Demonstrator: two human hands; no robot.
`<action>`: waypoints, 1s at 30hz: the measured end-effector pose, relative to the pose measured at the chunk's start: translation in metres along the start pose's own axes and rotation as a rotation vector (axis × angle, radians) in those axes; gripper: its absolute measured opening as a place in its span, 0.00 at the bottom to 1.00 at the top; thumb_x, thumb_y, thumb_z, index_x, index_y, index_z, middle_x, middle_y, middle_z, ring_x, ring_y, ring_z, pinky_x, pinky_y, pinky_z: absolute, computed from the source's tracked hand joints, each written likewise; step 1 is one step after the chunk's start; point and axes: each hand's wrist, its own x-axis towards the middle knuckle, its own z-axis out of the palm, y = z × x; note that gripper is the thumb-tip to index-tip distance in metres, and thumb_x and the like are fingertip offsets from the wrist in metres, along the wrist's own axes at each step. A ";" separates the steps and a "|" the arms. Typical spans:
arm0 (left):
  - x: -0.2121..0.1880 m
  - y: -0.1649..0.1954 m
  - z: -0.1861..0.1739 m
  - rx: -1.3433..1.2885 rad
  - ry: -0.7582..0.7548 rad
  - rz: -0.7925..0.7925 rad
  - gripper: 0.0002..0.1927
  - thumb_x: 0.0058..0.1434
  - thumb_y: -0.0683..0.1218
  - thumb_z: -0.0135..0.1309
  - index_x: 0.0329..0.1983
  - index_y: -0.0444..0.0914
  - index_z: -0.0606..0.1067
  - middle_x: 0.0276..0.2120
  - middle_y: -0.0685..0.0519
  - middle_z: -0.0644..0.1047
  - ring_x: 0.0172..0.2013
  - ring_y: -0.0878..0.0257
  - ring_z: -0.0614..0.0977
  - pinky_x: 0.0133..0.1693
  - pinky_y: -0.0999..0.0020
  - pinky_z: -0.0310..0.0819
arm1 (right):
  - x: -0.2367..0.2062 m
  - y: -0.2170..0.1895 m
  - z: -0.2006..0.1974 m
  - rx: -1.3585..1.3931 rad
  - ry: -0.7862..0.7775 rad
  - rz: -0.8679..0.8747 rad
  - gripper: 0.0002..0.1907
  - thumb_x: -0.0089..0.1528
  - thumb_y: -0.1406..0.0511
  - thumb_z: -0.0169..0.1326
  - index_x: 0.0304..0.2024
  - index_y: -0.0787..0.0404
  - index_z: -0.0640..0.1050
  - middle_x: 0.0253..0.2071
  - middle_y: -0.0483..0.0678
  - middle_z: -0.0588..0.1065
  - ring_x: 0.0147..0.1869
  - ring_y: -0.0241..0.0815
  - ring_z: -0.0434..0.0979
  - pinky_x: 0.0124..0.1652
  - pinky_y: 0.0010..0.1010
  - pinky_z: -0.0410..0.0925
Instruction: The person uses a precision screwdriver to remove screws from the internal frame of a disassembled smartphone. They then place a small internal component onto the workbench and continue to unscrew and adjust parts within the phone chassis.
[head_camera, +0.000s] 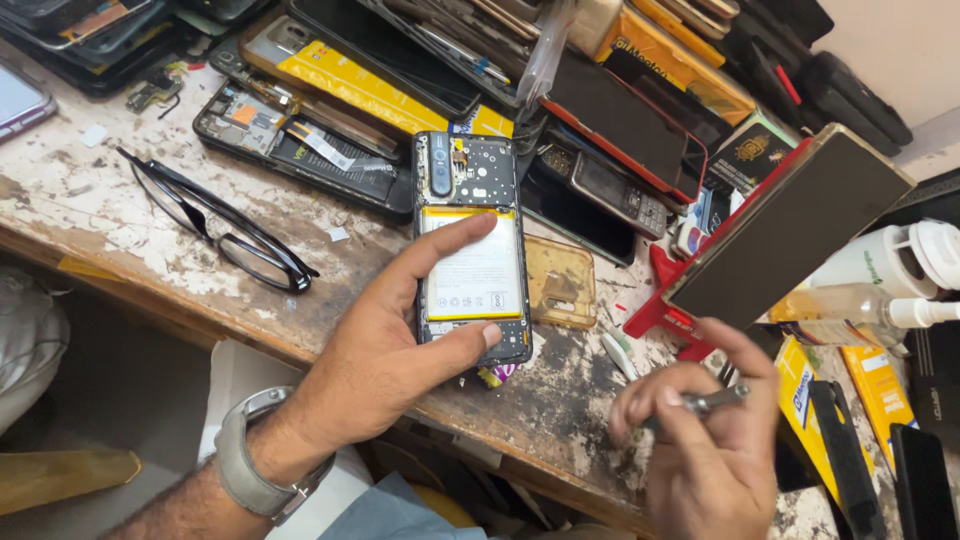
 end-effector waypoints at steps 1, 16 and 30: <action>0.000 0.000 -0.001 -0.009 0.004 0.003 0.39 0.60 0.36 0.57 0.75 0.38 0.61 0.56 0.49 0.75 0.54 0.66 0.78 0.57 0.67 0.76 | 0.004 0.000 0.006 -0.087 0.018 0.106 0.22 0.68 0.71 0.52 0.65 0.64 0.66 0.33 0.51 0.74 0.33 0.37 0.72 0.34 0.29 0.68; -0.004 0.004 -0.010 0.217 0.011 0.153 0.41 0.60 0.36 0.57 0.77 0.40 0.58 0.64 0.46 0.74 0.62 0.61 0.77 0.62 0.64 0.71 | 0.032 0.017 0.061 -0.238 -0.114 0.609 0.23 0.60 0.72 0.56 0.58 0.65 0.71 0.40 0.45 0.72 0.39 0.32 0.68 0.37 0.23 0.62; -0.005 0.011 -0.019 0.264 -0.118 0.175 0.44 0.59 0.36 0.55 0.79 0.42 0.54 0.67 0.43 0.71 0.67 0.57 0.75 0.65 0.61 0.69 | 0.027 0.017 0.061 -0.243 -0.113 0.576 0.24 0.60 0.75 0.56 0.59 0.65 0.70 0.42 0.46 0.71 0.38 0.32 0.65 0.35 0.24 0.59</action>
